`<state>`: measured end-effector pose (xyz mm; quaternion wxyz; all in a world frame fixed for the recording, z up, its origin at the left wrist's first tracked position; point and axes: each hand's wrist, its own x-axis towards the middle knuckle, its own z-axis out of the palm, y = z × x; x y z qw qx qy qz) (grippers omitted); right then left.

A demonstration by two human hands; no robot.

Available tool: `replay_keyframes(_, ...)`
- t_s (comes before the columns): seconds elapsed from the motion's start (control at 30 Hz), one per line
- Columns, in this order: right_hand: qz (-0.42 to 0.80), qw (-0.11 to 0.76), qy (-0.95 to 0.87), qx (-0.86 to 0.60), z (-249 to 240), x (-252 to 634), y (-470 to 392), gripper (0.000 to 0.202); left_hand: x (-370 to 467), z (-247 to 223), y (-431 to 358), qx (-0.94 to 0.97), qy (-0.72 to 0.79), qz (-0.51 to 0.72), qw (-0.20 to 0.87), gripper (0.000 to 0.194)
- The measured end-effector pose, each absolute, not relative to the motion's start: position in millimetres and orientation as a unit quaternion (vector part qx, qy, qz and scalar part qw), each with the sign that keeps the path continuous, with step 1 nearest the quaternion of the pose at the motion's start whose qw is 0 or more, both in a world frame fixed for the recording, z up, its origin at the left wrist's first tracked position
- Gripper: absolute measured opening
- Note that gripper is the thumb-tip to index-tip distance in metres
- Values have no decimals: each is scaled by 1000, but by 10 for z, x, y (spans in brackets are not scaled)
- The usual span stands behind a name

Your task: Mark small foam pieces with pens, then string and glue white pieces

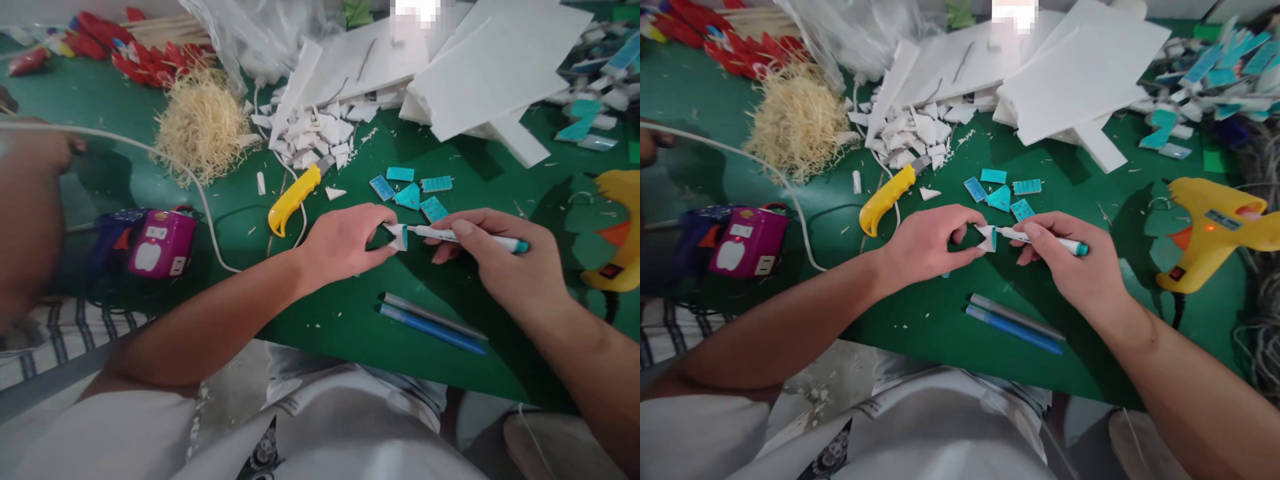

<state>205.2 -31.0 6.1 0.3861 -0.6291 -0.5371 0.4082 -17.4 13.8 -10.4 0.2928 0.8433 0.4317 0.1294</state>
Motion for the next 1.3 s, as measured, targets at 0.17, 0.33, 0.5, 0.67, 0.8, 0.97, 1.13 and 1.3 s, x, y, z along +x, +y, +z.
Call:
replay_keyframes(0.17, 410, 379, -536, -633, 77, 2046, -305, 27, -177, -132, 139, 846, 428, 137, 288, 31)
replay_keyframes(0.33, 409, 380, -543, -628, 62, 2052, -294, 27, -180, -122, 139, 847, 429, 127, 287, 31)
replay_keyframes(0.5, 405, 382, -542, -629, 60, 2065, -292, 30, -180, -109, 149, 847, 431, 121, 287, 31)
replay_keyframes(0.67, 407, 375, -544, -630, 41, 2063, -301, 25, -167, -120, 150, 846, 432, 124, 287, 31)
replay_keyframes(0.8, 413, 382, -553, -615, 36, 2074, -288, 26, -169, -116, 148, 845, 433, 121, 289, 32)
replay_keyframes(0.97, 417, 383, -552, -612, 34, 2087, -282, 28, -179, -108, 149, 844, 435, 113, 293, 31)
replay_keyframes(1.13, 416, 388, -548, -614, 44, 2080, -305, 26, -186, -111, 150, 845, 432, 115, 294, 30)
replay_keyframes(1.3, 411, 388, -544, -621, 35, 2076, -312, 24, -186, -105, 143, 847, 431, 113, 290, 29)
